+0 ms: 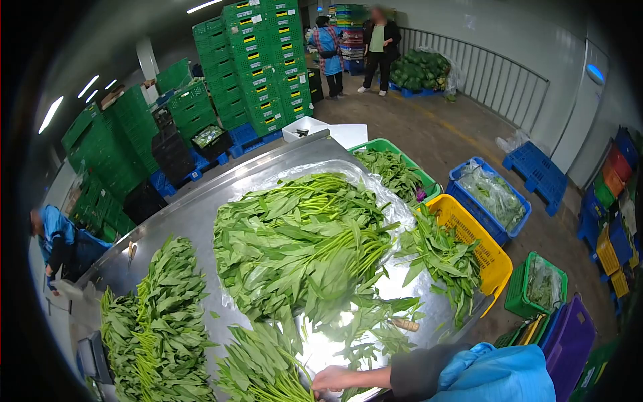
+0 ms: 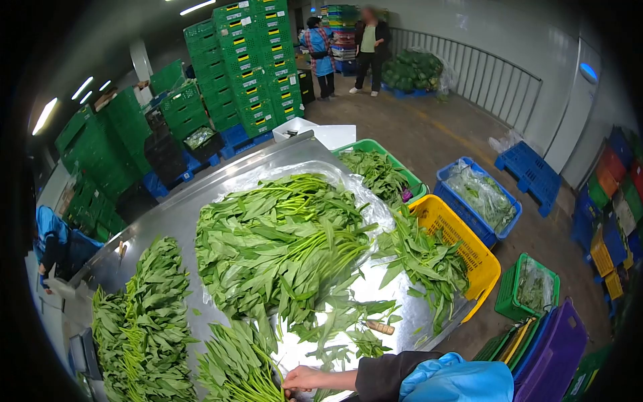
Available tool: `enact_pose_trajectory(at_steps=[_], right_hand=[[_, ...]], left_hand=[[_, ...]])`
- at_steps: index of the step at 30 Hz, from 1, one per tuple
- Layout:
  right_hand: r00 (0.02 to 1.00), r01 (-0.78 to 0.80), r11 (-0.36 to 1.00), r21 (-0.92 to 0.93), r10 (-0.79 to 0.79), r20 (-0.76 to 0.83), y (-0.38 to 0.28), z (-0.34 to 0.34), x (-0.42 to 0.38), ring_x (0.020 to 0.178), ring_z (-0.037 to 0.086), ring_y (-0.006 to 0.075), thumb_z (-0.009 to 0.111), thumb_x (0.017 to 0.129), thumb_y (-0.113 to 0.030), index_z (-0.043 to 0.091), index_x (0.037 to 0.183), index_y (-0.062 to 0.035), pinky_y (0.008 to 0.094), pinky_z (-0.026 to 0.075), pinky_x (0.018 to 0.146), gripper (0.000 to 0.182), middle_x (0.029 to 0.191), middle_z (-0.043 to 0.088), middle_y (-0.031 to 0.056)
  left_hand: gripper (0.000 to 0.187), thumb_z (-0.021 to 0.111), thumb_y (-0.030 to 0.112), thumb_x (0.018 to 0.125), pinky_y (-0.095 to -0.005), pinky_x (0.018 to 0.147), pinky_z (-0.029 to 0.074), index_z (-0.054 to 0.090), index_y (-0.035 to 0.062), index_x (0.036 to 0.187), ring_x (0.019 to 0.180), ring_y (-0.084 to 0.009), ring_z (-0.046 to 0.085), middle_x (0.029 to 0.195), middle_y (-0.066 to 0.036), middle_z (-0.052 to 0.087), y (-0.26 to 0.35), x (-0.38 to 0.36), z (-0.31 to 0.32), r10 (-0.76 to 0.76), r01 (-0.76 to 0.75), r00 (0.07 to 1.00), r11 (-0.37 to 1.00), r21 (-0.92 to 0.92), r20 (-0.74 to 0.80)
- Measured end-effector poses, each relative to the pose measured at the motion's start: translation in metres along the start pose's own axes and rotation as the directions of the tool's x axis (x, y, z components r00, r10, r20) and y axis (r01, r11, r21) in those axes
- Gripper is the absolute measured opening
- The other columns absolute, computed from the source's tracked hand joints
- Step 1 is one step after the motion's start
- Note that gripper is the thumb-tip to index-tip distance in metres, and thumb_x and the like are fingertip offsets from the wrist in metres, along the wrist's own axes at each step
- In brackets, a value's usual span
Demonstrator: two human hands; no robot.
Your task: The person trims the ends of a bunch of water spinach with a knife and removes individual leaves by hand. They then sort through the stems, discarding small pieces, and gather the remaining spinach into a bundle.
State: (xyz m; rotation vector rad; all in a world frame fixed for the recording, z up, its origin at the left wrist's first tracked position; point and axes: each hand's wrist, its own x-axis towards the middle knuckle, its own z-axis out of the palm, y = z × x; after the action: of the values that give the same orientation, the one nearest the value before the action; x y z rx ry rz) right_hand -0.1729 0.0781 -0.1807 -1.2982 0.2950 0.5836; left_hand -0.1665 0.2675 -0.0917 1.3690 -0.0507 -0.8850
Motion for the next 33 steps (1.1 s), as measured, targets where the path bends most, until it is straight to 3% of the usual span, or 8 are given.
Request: enact_pose_trajectory(at_steps=[4,7,12,19,21,25,27,33], right_hand=[[1.000,0.006,0.996,0.086,-0.007,0.007,-0.005,-0.003,-0.001,0.047,0.044,0.0068,0.062,0.087,-0.038,0.064,0.090,-0.0057,0.0228,0.035,0.040,0.032,0.069,0.057,-0.0011],[0.999,-0.009,1.000,-0.014,0.009,0.031,0.000,-0.008,0.002,0.046,0.044,0.0072,0.062,0.087,-0.038,0.063,0.090,-0.0053,0.0228,0.035,0.039,0.033,0.069,0.058,0.0001],[0.975,-0.223,0.969,-0.106,0.219,-0.043,-0.013,-0.002,-0.004,0.046,0.045,0.0083,0.063,0.087,-0.042,0.059,0.081,-0.0040,0.0239,0.035,0.039,0.039,0.068,0.058,0.0021],[0.999,-0.031,0.999,-0.007,0.031,-0.022,0.003,0.006,0.001,0.051,0.051,0.0114,0.061,0.088,-0.039,0.062,0.081,-0.0036,0.0259,0.040,0.044,0.036,0.068,0.062,0.0038],[0.960,0.238,0.918,-0.318,-0.272,-0.069,-0.011,0.007,-0.010,0.054,0.055,0.0121,0.062,0.085,-0.031,0.062,0.079,-0.0024,0.0285,0.044,0.051,0.029,0.069,0.065,0.0046],[0.966,0.134,0.713,-0.688,-0.248,-0.069,-0.032,0.008,-0.030,0.057,0.057,0.0109,0.062,0.082,-0.026,0.060,0.076,-0.0022,0.0294,0.046,0.055,0.025,0.070,0.067,0.0050],[0.940,0.221,0.732,-0.645,-0.335,-0.059,-0.018,0.010,-0.024,0.061,0.063,0.0341,0.061,0.079,-0.042,0.067,0.077,-0.0041,0.0471,0.048,0.056,0.039,0.065,0.061,0.0207],[0.928,0.294,0.673,-0.678,-0.370,0.034,-0.006,0.018,-0.019,0.059,0.059,0.0373,0.059,0.080,-0.038,0.064,0.080,-0.0036,0.0462,0.048,0.056,0.035,0.068,0.061,0.0206]], left_hand=[[0.045,0.052,0.015,0.097,-0.0352,0.095,0.039,0.032,0.0061,0.136,0.109,-0.0208,0.047,0.123,-0.011,0.046,0.001,-0.002,0.001,0.010,-0.010,1.000,1.000,0.007,0.004],[0.045,0.052,0.015,0.097,-0.0352,0.095,0.039,0.032,0.0059,0.136,0.109,-0.0209,0.048,0.122,-0.011,0.046,0.001,-0.002,0.002,0.015,-0.015,1.000,1.000,0.007,0.007],[0.045,0.052,0.015,0.097,-0.0353,0.094,0.039,0.032,0.0055,0.135,0.109,-0.0210,0.048,0.122,-0.012,0.046,0.003,-0.003,0.002,0.021,-0.021,1.000,1.000,0.014,0.018],[0.045,0.052,0.016,0.097,-0.0353,0.094,0.040,0.032,0.0050,0.135,0.109,-0.0213,0.048,0.121,-0.012,0.047,0.005,-0.005,0.004,0.031,-0.031,0.999,0.999,0.021,0.023],[0.045,0.052,0.016,0.097,-0.0353,0.094,0.040,0.032,0.0048,0.135,0.109,-0.0213,0.048,0.121,-0.012,0.047,0.004,-0.006,0.003,0.033,-0.034,0.999,0.999,0.023,0.025],[0.045,0.052,0.016,0.097,-0.0354,0.094,0.040,0.032,0.0045,0.135,0.108,-0.0215,0.048,0.121,-0.012,0.048,0.006,-0.007,0.003,0.038,-0.039,0.999,0.999,0.021,0.029],[0.045,0.052,0.017,0.097,-0.0354,0.094,0.040,0.031,0.0044,0.135,0.108,-0.0215,0.048,0.120,-0.012,0.048,0.006,-0.008,0.003,0.045,-0.046,0.999,0.999,0.024,0.030],[0.046,0.052,0.017,0.097,-0.0354,0.094,0.040,0.031,0.0039,0.135,0.108,-0.0217,0.049,0.120,-0.012,0.048,0.007,-0.012,0.004,0.060,-0.061,0.998,0.998,0.032,0.032]])
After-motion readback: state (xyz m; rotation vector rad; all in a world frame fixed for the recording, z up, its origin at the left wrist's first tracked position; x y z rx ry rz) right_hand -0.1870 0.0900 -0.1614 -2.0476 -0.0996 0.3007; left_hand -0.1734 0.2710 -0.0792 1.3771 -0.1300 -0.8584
